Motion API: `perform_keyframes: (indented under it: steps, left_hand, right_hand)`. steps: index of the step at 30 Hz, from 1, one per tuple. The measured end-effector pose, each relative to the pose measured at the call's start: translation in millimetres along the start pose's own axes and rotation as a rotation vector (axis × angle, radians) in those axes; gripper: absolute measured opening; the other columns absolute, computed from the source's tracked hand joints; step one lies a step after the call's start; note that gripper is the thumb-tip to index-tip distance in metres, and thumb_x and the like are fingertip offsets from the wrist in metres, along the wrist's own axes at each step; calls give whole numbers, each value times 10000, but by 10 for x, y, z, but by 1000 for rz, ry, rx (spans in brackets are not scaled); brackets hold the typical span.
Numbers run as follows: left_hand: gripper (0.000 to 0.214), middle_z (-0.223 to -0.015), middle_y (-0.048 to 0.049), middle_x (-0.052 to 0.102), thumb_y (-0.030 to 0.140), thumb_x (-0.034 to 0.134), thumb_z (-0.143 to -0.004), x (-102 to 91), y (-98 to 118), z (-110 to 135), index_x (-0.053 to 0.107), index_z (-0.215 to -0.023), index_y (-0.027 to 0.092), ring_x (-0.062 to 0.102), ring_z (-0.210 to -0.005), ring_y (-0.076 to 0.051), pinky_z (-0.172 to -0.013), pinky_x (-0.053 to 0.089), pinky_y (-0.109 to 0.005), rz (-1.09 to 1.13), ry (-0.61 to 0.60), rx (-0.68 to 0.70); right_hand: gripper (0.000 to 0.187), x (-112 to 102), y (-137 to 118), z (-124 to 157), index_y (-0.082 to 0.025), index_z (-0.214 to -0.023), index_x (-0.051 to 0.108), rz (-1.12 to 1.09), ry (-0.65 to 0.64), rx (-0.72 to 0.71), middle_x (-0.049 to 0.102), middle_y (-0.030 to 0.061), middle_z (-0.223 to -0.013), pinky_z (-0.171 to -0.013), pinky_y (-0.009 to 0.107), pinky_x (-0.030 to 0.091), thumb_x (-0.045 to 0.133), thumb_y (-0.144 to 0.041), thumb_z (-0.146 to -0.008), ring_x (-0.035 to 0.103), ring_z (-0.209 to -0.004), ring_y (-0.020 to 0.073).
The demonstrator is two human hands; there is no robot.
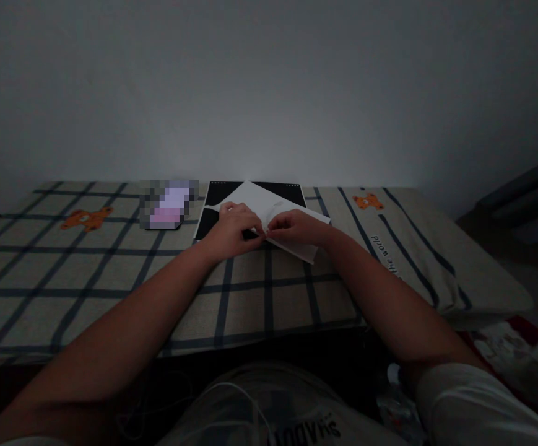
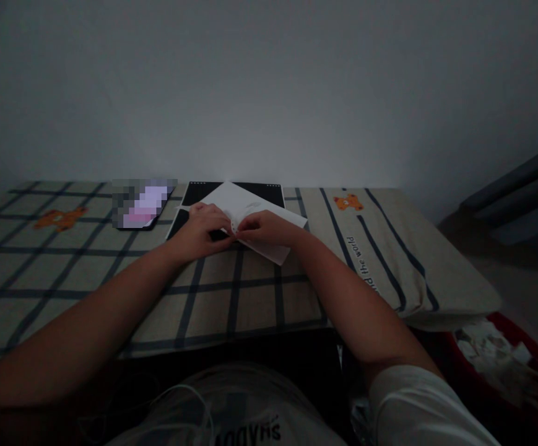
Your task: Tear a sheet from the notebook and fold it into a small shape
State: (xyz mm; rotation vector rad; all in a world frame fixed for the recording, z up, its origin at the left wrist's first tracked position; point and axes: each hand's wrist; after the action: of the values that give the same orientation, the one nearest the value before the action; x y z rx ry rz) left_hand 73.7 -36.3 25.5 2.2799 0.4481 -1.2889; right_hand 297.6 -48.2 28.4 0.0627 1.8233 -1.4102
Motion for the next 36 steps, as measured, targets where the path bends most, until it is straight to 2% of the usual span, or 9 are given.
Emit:
perform_keyframes:
  steps: [11, 15, 19, 27, 36]
  left_hand:
    - [197, -911, -27, 734, 405, 627, -860, 3, -18, -5, 709, -809, 233, 592, -936, -218, -921, 252, -442, 24, -14, 12]
    - [195, -888, -23, 732, 403, 619, -868, -13, -12, -5, 710, -810, 240, 588, -931, -217, -922, 251, -445, 30, -7, 13]
    - [188, -864, -22, 722, 393, 620, -864, -16, -2, -3, 705, -806, 236, 588, -911, -217, -916, 252, -449, 22, 10, 8]
    - [203, -888, -30, 729, 411, 616, -866, 3, 1, -4, 712, -826, 237, 586, -936, -218, -931, 255, -442, 22, -25, -3]
    - [168, -880, -21, 732, 364, 610, -867, -6, 3, -3, 716, -819, 244, 585, -922, -218, -928, 237, -450, 50, -7, 46]
  right_hand:
    - [264, 35, -38, 3, -143, -799, 671, 37, 36, -14, 631, 8, -742, -641, 275, 373, 589, -393, -817, 508, -668, 118]
    - [306, 2, -21, 9, -143, -836, 677, 8, 18, -7, 630, 10, -760, -659, 276, 387, 615, -442, -813, 515, -685, 122]
    - [376, -46, 11, 13, -150, -884, 689, -32, -33, 61, 639, 16, -770, -640, 270, 395, 639, -512, -799, 519, -680, 128]
    - [354, -48, 5, 14, -151, -870, 700, -14, -54, 56, 650, 15, -781, -670, 277, 402, 624, -491, -804, 535, -700, 137]
    - [343, -63, -18, 39, -163, -869, 679, -72, -113, 125, 607, -2, -718, -585, 258, 376, 644, -497, -803, 500, -628, 115]
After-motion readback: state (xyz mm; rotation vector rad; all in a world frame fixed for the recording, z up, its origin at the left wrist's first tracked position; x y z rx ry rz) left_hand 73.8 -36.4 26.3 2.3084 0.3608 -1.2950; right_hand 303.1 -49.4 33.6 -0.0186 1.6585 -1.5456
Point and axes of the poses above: each hand's wrist, its own z-axis away from the middle knuckle, its own x-axis out of the palm, y = z × x
